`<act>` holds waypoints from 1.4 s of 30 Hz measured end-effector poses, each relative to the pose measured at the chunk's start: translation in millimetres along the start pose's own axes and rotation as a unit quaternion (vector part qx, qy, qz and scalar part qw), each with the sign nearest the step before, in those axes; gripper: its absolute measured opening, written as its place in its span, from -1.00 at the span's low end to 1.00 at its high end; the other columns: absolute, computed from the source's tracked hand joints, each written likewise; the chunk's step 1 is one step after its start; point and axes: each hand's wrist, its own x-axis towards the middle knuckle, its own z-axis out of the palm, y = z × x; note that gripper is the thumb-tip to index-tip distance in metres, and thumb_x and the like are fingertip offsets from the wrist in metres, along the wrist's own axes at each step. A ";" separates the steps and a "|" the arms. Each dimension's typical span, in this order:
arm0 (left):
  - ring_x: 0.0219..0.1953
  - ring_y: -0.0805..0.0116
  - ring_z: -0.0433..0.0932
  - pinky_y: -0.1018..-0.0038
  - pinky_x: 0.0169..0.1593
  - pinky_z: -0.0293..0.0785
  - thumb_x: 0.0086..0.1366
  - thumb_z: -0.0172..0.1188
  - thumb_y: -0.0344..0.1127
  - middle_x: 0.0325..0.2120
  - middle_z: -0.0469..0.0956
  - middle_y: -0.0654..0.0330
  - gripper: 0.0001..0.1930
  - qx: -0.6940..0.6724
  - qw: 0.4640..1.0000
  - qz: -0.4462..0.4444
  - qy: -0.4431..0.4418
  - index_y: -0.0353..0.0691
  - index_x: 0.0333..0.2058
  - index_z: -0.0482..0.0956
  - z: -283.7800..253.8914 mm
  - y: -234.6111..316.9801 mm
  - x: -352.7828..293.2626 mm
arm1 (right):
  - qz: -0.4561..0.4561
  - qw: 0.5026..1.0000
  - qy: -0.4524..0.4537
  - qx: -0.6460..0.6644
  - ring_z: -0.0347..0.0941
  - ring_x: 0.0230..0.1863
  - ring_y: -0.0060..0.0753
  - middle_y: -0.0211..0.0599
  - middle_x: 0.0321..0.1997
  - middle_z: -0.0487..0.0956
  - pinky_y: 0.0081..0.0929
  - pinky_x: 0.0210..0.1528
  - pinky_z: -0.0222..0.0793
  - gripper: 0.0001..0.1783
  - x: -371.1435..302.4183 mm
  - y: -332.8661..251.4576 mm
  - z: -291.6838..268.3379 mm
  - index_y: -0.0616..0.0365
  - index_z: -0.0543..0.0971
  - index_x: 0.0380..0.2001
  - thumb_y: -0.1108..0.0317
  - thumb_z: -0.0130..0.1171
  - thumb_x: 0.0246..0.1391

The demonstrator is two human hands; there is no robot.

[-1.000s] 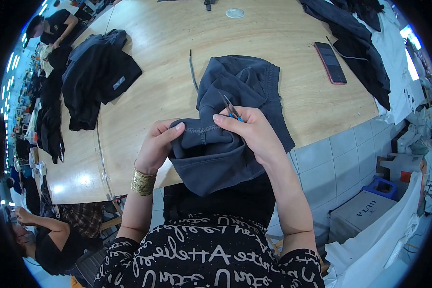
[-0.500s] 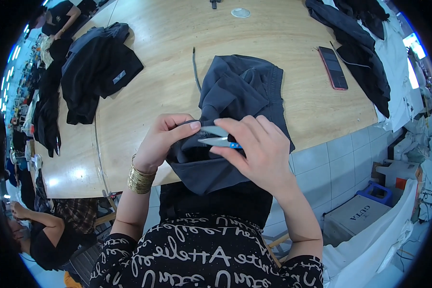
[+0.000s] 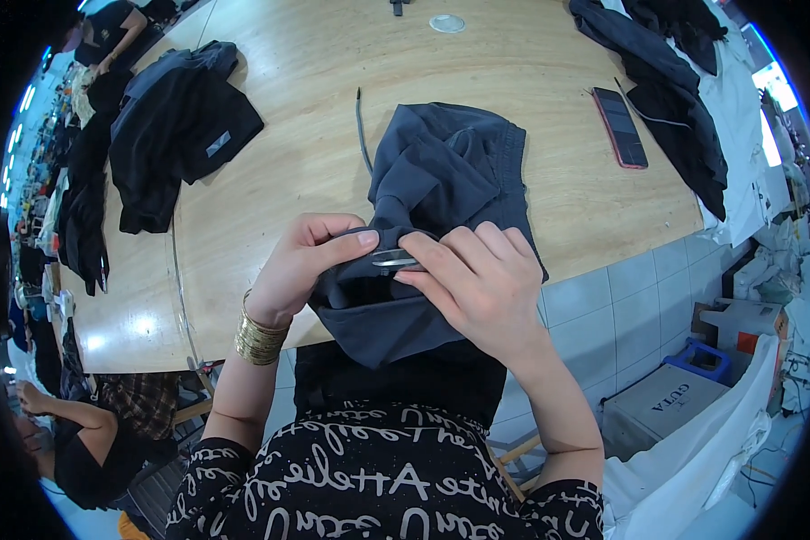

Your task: Trimming loose threads from grey and black shorts and then folding the garments.

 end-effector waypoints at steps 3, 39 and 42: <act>-0.38 0.69 0.47 0.71 -0.26 0.38 0.23 0.17 -0.26 -0.43 0.59 0.32 -0.76 0.002 1.000 0.010 -0.001 -0.35 -0.29 0.61 0.5 -2.0 0.5 | 0.002 1.000 0.007 -0.005 0.24 -0.57 -0.57 -0.61 -0.58 0.40 -0.56 -0.52 0.01 -0.70 -1.2 0.1 2.1 -0.02 0.59 -0.36 0.15 0.32 -0.24; -0.41 0.67 0.49 0.71 -0.32 0.41 0.22 0.18 -0.27 -0.43 0.60 0.29 -0.77 -0.018 1.000 -0.003 0.005 -0.36 -0.29 0.61 -2.1 -4.9 2.0 | -0.006 1.000 0.030 -0.007 0.22 -0.61 -0.57 -0.59 -0.63 0.36 -0.58 -0.57 0.02 -0.73 -3.0 1.3 7.3 0.00 0.60 -0.40 0.18 0.33 -0.24; -0.41 0.67 0.49 0.71 -0.30 0.41 0.22 0.18 -0.28 -0.43 0.60 0.28 -0.77 -0.014 1.000 -0.005 0.009 -0.35 -0.29 0.61 -2.6 -5.3 1.0 | 0.001 1.000 0.025 -0.011 0.22 -0.61 -0.58 -0.59 -0.64 0.35 -0.58 -0.56 0.01 -0.74 -2.5 -0.2 6.5 0.00 0.60 -0.41 0.18 0.32 -0.23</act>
